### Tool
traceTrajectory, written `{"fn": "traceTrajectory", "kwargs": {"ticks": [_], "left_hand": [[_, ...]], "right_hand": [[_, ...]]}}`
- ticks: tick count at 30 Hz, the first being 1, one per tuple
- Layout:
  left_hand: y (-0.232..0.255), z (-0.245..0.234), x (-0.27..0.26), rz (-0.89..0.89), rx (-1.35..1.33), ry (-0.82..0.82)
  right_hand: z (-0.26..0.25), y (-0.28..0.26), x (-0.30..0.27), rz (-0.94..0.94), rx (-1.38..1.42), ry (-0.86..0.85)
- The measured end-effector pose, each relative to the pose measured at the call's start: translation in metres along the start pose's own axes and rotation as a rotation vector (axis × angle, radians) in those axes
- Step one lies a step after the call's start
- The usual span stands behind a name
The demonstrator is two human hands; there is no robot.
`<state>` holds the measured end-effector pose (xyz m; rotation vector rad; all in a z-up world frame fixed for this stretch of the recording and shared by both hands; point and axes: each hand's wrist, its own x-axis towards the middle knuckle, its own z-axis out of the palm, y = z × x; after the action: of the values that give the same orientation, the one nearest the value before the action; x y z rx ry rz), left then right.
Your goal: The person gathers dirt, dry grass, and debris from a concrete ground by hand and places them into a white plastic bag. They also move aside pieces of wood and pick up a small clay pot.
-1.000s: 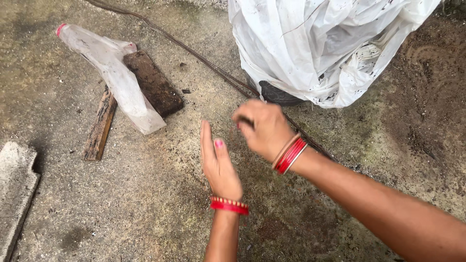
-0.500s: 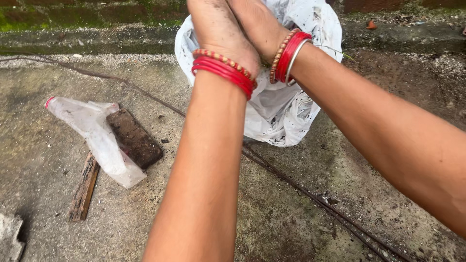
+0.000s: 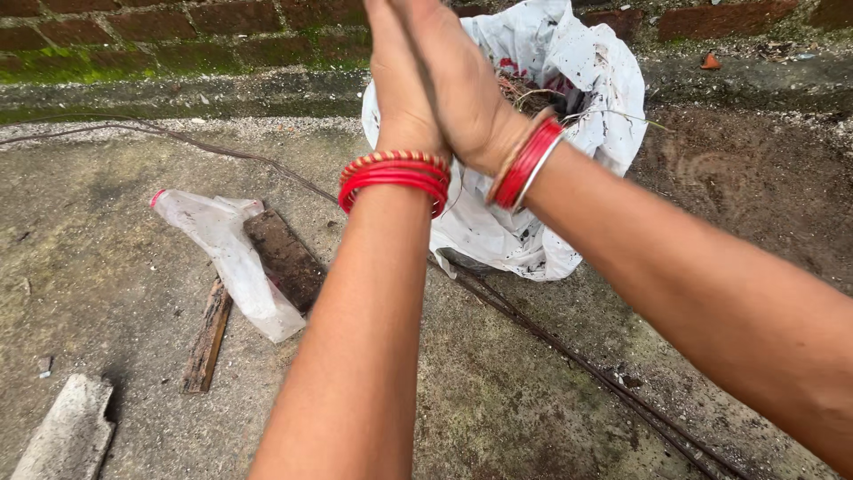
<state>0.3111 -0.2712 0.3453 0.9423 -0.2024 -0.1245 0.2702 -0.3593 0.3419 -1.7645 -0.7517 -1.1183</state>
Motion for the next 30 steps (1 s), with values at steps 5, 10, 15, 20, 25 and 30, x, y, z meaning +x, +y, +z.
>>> {"fn": "traceTrajectory", "kwargs": {"ticks": [5, 10, 15, 20, 25, 30], "left_hand": [[0.029, 0.004, -0.042, 0.486, 0.197, -0.192], [0.042, -0.027, -0.054, 0.679, 1.139, 0.134], [0.061, -0.058, -0.065, 0.284, 0.552, 0.206], [0.116, -0.047, -0.098, 0.046, -0.418, -0.169], [0.149, -0.077, -0.123, 0.125, 0.072, 0.109], [0.142, -0.132, -0.133, 0.226, 0.293, 0.23]], "right_hand": [[0.025, 0.008, 0.0, 0.3, 0.183, -0.164], [0.041, -0.042, 0.028, 0.709, 1.437, -0.023], [0.067, -0.086, 0.048, 0.168, 0.849, -0.156], [0.08, -0.073, 0.052, 0.059, -0.327, -0.463], [0.064, -0.019, 0.012, 0.158, -0.848, -0.613], [0.058, 0.01, -0.022, 0.34, -1.149, -0.854]]}}
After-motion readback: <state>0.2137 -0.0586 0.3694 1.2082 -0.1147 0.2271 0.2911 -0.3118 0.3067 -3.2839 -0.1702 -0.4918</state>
